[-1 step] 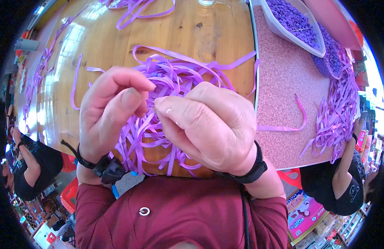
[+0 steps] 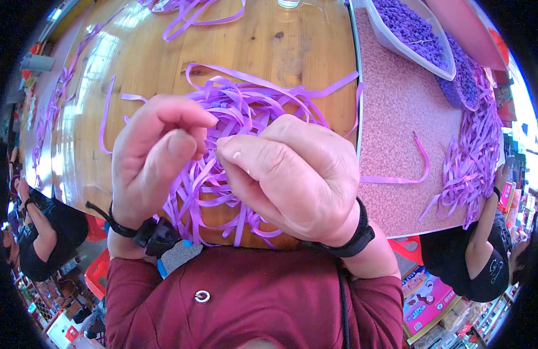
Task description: Assembling small purple beads onto purple plastic strips at a table.
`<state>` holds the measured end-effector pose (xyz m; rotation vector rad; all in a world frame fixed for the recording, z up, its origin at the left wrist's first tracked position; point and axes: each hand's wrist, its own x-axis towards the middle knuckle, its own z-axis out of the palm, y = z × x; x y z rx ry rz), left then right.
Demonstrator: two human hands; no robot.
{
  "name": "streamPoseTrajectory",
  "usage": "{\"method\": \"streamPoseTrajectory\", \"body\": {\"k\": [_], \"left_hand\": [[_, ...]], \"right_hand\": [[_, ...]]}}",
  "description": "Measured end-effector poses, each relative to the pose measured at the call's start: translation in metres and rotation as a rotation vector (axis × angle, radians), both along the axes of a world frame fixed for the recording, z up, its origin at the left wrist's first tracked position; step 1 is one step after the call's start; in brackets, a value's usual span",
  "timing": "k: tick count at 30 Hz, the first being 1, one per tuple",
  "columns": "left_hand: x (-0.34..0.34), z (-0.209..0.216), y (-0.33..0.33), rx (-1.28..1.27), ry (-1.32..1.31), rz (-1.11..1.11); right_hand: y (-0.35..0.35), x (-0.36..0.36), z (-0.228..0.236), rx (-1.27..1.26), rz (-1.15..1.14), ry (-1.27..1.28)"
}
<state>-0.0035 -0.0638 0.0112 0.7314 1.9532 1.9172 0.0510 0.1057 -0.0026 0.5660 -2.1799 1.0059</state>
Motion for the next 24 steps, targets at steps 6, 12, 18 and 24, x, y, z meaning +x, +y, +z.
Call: {"method": "streamPoseTrajectory", "body": {"k": [6, 12, 18, 24], "left_hand": [[-0.006, -0.005, 0.002, -0.212, 0.708, -0.059], [-0.005, -0.002, 0.0, -0.275, 0.568, -0.069], [0.003, -0.003, -0.006, 0.287, -0.366, -0.177], [0.003, -0.009, 0.01, -0.161, 0.536, 0.11]], "right_hand": [[0.0, -0.001, 0.004, -0.025, 0.038, -0.062], [0.002, -0.004, 0.001, -0.061, 0.063, -0.144], [0.001, -0.004, -0.004, -0.071, 0.142, -0.183], [0.005, 0.0, -0.003, 0.123, 0.092, -0.185]]}}
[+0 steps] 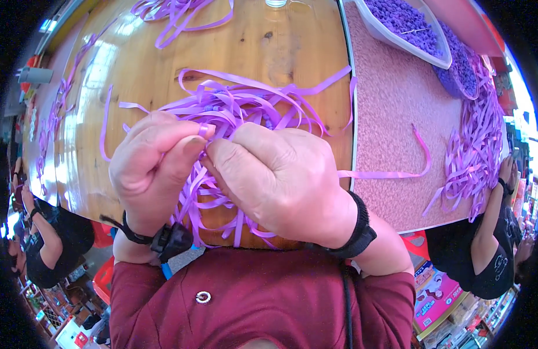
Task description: Assembling small purple beads onto purple plastic strips at a table.
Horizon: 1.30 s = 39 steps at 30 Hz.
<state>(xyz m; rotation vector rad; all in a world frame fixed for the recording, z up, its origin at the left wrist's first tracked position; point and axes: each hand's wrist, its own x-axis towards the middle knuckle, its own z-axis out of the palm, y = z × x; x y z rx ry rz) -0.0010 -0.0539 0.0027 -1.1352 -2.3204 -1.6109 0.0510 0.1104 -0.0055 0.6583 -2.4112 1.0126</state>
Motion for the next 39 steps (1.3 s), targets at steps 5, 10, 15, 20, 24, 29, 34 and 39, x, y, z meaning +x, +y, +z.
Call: {"method": "streamPoseTrajectory", "body": {"k": [5, 10, 15, 20, 24, 29, 34, 39], "left_hand": [[0.001, 0.003, 0.001, -0.112, -0.12, -0.033], [-0.002, 0.0, -0.001, -0.065, -0.281, -0.134], [-0.003, 0.0, -0.003, 0.066, -0.643, -0.249], [0.0, -0.005, -0.002, 0.173, -0.793, -0.26], [0.0, -0.002, -0.004, 0.17, -1.127, -0.279], [-0.007, -0.005, -0.005, 0.249, -1.346, -0.397], [-0.009, -0.01, -0.007, 0.304, -1.384, -0.404], [-0.008, -0.008, -0.006, 0.295, -1.375, -0.303]], "right_hand": [[0.003, -0.006, -0.001, -0.197, 0.007, -0.056], [0.004, -0.008, 0.0, -0.336, -0.002, -0.166], [0.006, -0.002, -0.004, -0.484, 0.044, -0.234], [0.008, -0.002, -0.002, -0.505, 0.029, -0.23], [0.013, -0.004, -0.003, -0.441, 0.117, -0.197], [0.009, -0.004, -0.004, -0.36, 0.139, -0.132], [0.009, -0.005, -0.011, -0.087, 0.087, 0.085], [0.01, -0.006, -0.011, -0.024, 0.088, 0.099]]}}
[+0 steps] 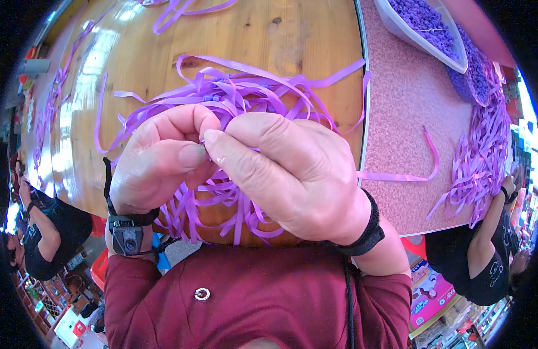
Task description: Assembling small purple beads onto purple plastic strips at a table.
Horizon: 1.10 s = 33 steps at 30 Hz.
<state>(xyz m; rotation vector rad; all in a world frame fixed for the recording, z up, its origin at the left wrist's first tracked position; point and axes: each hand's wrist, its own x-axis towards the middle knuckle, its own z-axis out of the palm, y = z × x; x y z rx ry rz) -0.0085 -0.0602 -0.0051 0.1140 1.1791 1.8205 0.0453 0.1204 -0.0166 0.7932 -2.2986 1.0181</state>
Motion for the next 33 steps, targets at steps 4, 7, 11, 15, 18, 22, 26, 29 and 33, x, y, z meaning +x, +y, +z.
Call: {"method": "streamPoseTrajectory", "body": {"k": [4, 7, 11, 15, 18, 22, 26, 29, 33], "left_hand": [[0.0, 0.0, 0.0, -0.026, 0.009, 0.005], [0.002, 0.002, 0.001, -0.056, 0.047, 0.036], [0.008, 0.008, 0.002, -0.175, 0.223, 0.069], [0.013, 0.005, 0.005, -0.181, 0.48, 0.152], [0.015, -0.001, 0.005, -0.207, 0.719, 0.182], [0.01, -0.004, 0.007, -0.245, 1.113, 0.187], [0.011, -0.003, 0.007, -0.298, 1.452, 0.254], [0.015, 0.0, 0.006, -0.344, 1.503, 0.238], [0.013, -0.003, 0.007, -0.2, 0.953, 0.207]], "right_hand": [[0.0, 0.0, 0.001, 0.032, -0.002, -0.003], [-0.002, -0.001, 0.0, -0.074, 0.001, -0.043], [-0.007, 0.002, 0.0, -0.141, -0.048, -0.059], [-0.008, 0.001, 0.0, -0.163, -0.11, -0.094], [-0.007, 0.001, 0.001, -0.177, -0.106, -0.122], [-0.006, 0.002, 0.002, -0.211, -0.077, -0.181], [-0.007, 0.005, -0.005, -0.296, -0.051, -0.239], [-0.006, 0.006, -0.008, -0.355, 0.003, -0.221], [-0.008, 0.01, -0.009, -0.453, -0.015, -0.314]]}}
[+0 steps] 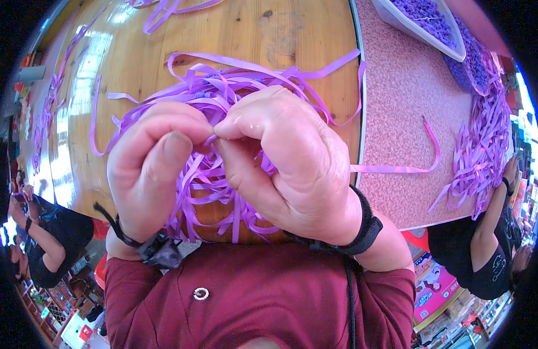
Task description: Assembling small purple beads onto purple plastic strips at a table.
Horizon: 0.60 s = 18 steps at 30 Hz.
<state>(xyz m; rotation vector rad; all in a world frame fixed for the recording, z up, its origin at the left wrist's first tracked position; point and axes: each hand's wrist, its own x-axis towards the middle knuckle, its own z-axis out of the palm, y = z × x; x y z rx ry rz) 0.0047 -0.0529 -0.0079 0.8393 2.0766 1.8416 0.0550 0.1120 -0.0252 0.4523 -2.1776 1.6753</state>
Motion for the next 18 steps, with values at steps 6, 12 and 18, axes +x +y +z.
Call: {"method": "streamPoseTrajectory", "body": {"k": [6, 12, 18], "left_hand": [[0.003, 0.008, 0.001, 0.258, -0.801, -0.04], [-0.003, 0.004, -0.002, 0.25, -0.911, -0.099], [-0.007, 0.003, -0.006, 0.221, -0.87, -0.113]], "right_hand": [[0.002, -0.006, 0.003, 0.155, 0.011, 0.198], [0.0, -0.007, 0.002, 0.173, 0.02, 0.223], [0.003, -0.008, 0.003, 0.182, 0.078, 0.224]]}}
